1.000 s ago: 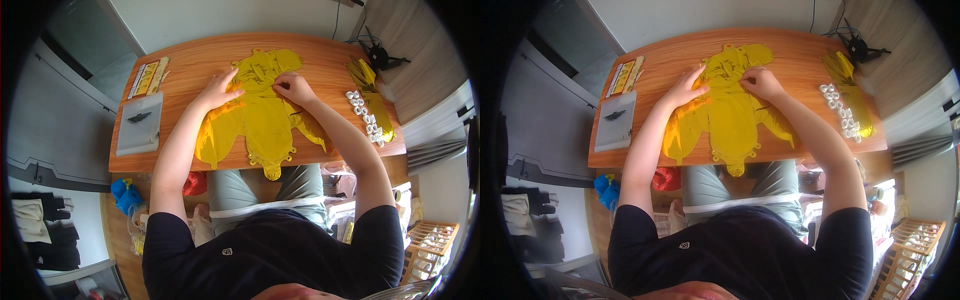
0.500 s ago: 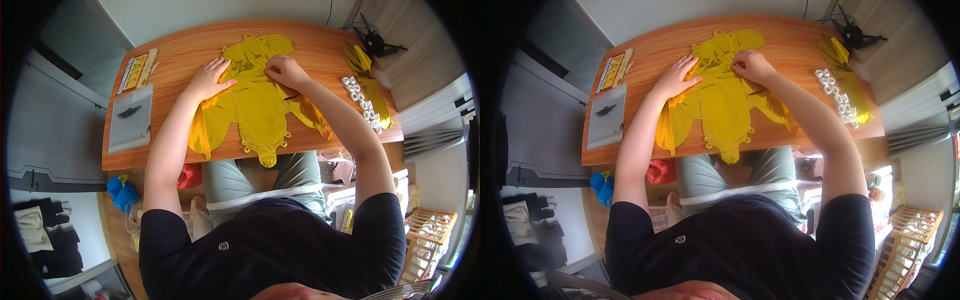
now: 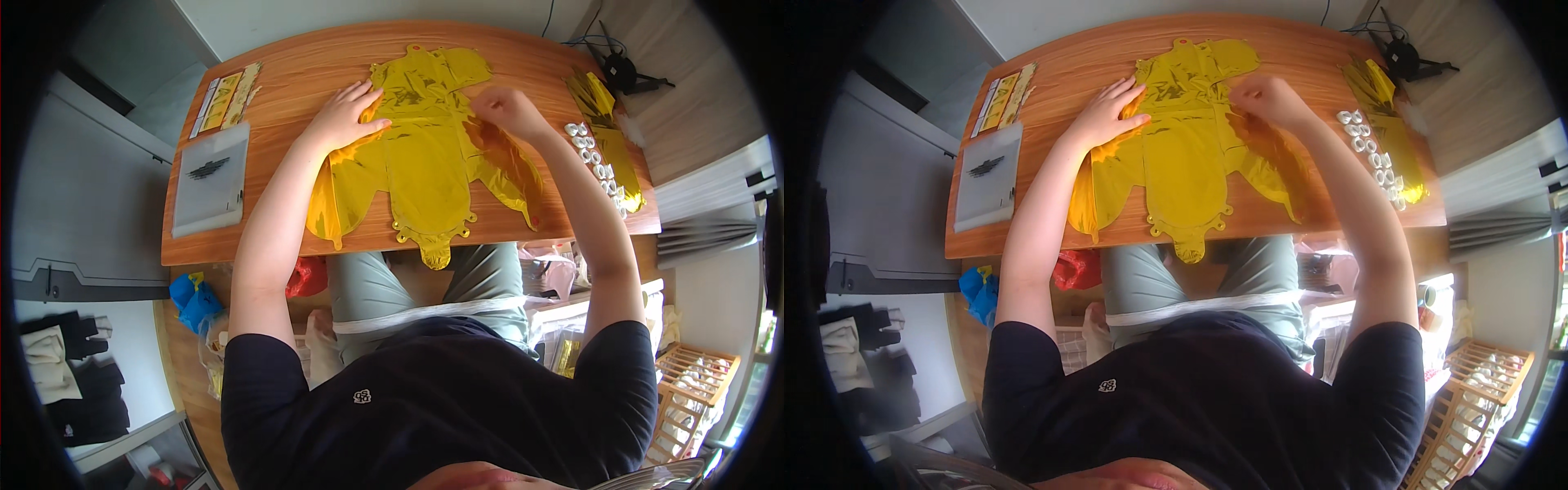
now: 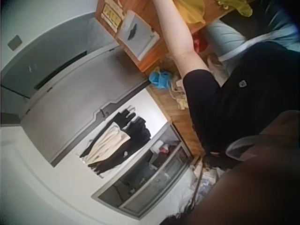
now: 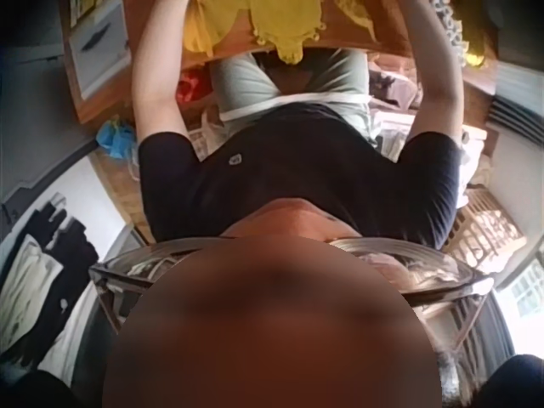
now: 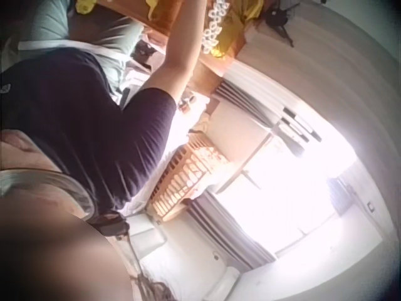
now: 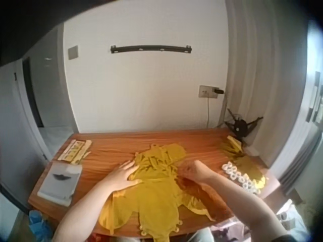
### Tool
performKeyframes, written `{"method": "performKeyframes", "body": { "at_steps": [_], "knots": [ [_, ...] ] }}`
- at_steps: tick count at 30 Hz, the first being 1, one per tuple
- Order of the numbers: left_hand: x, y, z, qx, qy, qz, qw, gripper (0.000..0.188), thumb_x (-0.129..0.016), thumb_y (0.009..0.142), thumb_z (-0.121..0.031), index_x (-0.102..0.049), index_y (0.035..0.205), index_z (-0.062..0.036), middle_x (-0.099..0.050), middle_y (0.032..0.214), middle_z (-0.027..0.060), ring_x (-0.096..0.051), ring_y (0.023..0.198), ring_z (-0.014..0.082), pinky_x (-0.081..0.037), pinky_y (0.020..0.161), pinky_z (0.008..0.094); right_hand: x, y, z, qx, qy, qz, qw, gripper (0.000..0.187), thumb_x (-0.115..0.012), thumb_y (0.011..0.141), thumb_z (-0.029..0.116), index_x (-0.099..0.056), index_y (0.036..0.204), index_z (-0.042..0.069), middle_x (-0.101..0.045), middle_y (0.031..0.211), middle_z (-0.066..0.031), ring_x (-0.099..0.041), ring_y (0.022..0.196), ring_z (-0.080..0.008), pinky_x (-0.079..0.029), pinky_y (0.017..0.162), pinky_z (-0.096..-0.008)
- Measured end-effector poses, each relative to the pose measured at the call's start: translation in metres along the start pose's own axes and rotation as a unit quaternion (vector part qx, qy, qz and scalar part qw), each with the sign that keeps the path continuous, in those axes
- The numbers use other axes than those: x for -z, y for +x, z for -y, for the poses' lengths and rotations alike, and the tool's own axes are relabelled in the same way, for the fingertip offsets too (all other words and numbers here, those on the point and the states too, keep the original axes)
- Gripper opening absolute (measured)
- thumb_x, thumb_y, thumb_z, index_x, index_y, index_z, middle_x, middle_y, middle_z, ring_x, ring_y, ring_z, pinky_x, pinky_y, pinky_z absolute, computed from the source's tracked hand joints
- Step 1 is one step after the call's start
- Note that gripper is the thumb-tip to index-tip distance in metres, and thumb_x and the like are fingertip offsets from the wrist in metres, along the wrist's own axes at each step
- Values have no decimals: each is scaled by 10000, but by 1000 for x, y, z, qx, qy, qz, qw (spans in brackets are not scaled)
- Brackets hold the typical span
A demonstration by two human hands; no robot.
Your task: Folding a yellow giraffe-shaped foil balloon for packaging.
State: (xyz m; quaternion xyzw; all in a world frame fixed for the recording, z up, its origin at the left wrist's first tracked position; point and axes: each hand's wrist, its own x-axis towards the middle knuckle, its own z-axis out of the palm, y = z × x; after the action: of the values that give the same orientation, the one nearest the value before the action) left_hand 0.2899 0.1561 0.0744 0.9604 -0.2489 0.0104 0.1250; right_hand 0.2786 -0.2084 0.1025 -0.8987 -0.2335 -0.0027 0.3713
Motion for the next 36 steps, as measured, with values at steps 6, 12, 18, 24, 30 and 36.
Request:
{"method": "performKeyframes", "body": {
  "at_steps": [6, 12, 18, 24, 30, 36],
  "knots": [
    [2, 7, -5, -10, -6, -7, 1000, 867, -568, 915, -718, -400, 1580, -189, -291, 1671, 126, -223, 1560, 310, -196, 1269, 485, 1, -19, 7, 165, -106, 24, 980, 181, -756, 857, 113, -758, 1017, 28, -704, 1000, -100, -664, 887, -281, -549, 772, -361],
    [3, 11, -3, -5, -36, -5, 999, 840, -591, 932, -668, -379, 1590, -191, -289, 1672, 129, -224, 1560, 308, -206, 1266, 483, 1, -16, 1, 183, -81, 3, 980, 175, -754, 853, 106, -761, 1007, 23, -709, 1024, -128, -666, 902, -305, -550, 782, -374],
    [4, 8, 14, -26, -286, -33, 957, 869, -483, 969, -711, -323, 1606, -142, -295, 1668, 131, -228, 1558, 295, -182, 1273, 484, 1, -18, 3, 184, -66, 4, 981, 173, -765, 849, 84, -761, 1005, 9, -709, 1062, -145, -671, 944, -316, -554, 811, -379],
    [14, 5, 0, -21, -213, -7, 977, 794, -417, 1010, -683, -297, 1617, -186, -264, 1685, 91, -229, 1559, 275, -110, 1281, 504, 2, -23, 5, 162, -51, 18, 985, 168, -774, 842, 55, -766, 1002, 2, -703, 1085, -157, -676, 973, -312, -556, 817, -367],
    [10, -5, -27, -77, 29, 27, 996, 964, -614, 844, -760, -329, 1608, -245, -245, 1689, 99, -204, 1568, 253, -67, 1287, 538, 1, -22, 6, 157, -42, 10, 987, 171, -777, 840, 59, -767, 1003, 7, -702, 1079, -153, -668, 971, -315, -552, 825, -380],
    [10, -10, -33, -85, 36, 36, 995, 970, -651, 828, -745, -354, 1599, -237, -271, 1681, 105, -217, 1565, 260, -95, 1281, 539, 4, -22, 8, 147, -46, 15, 988, 174, -776, 843, 68, -767, 1009, 16, -700, 1081, -148, -656, 987, -315, -548, 835, -385]
  ]
}}
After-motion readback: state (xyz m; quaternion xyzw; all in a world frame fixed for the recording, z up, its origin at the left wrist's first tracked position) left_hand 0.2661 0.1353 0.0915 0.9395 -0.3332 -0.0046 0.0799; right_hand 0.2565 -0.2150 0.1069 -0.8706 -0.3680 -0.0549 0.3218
